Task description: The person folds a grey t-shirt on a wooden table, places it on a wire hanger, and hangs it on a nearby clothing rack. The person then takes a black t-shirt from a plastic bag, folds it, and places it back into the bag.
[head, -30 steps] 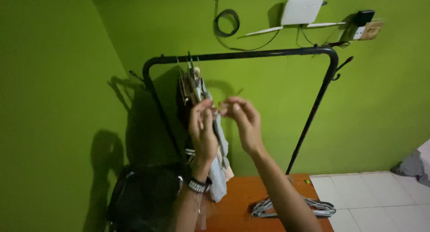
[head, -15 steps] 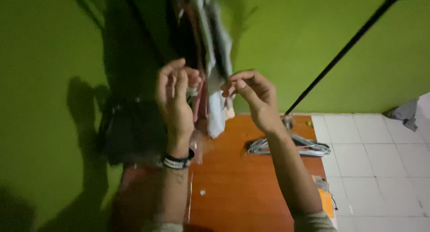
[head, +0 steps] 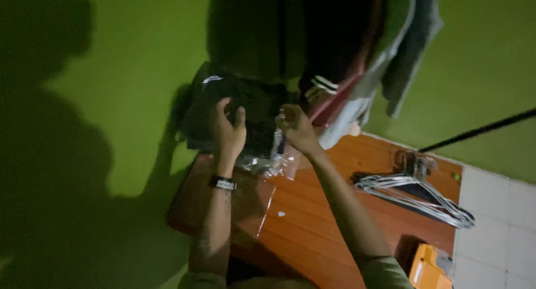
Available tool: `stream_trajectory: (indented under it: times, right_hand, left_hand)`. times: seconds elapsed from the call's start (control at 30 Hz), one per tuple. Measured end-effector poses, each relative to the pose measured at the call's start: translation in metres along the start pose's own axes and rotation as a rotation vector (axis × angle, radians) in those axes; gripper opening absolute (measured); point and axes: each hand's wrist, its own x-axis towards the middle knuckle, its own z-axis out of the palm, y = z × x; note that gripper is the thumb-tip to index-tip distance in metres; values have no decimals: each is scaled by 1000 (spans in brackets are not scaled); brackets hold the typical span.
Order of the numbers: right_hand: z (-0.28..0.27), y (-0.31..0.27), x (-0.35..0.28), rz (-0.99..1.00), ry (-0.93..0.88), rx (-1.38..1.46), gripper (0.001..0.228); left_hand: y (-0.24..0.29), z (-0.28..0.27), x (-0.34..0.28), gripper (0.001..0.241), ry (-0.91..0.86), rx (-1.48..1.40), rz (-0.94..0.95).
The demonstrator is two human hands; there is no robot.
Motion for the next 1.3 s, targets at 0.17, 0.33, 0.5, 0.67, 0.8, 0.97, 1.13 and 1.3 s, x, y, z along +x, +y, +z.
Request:
stream_trajectory:
  times: [0.17,0.33,0.5,0.67,0.8,0.97,1.13,1.3]
  right_hand:
    - [36,61,20,65,127,-292,39]
    - [49,64,20,110,299,-44,35]
    - [47,55,31,85,219,198,31]
    - [47,68,34,514,225,83,18]
    - [58,84,36,478,342,474,16]
    - [66,78,30,461,304,558,36]
    - [58,24,27,596,335,447,15]
    - [20,-23,-24,675,179,445,17]
  left_hand:
    - [-53,-17,-6,78,40,405,-113]
    - [-50,-25,-1,93,70,428,-517]
    - [-72,-35,15,106,210,302,-681]
    - [-115,-28,18,111,384,287,-534]
    - [-135,-28,26,103,518,-12,-483]
    - [-144,-31,34,70,521,-176,-433]
    - [-118,-27,37,53,534,-293,-325]
    - [-40,-55,5,47,352,-347,-260]
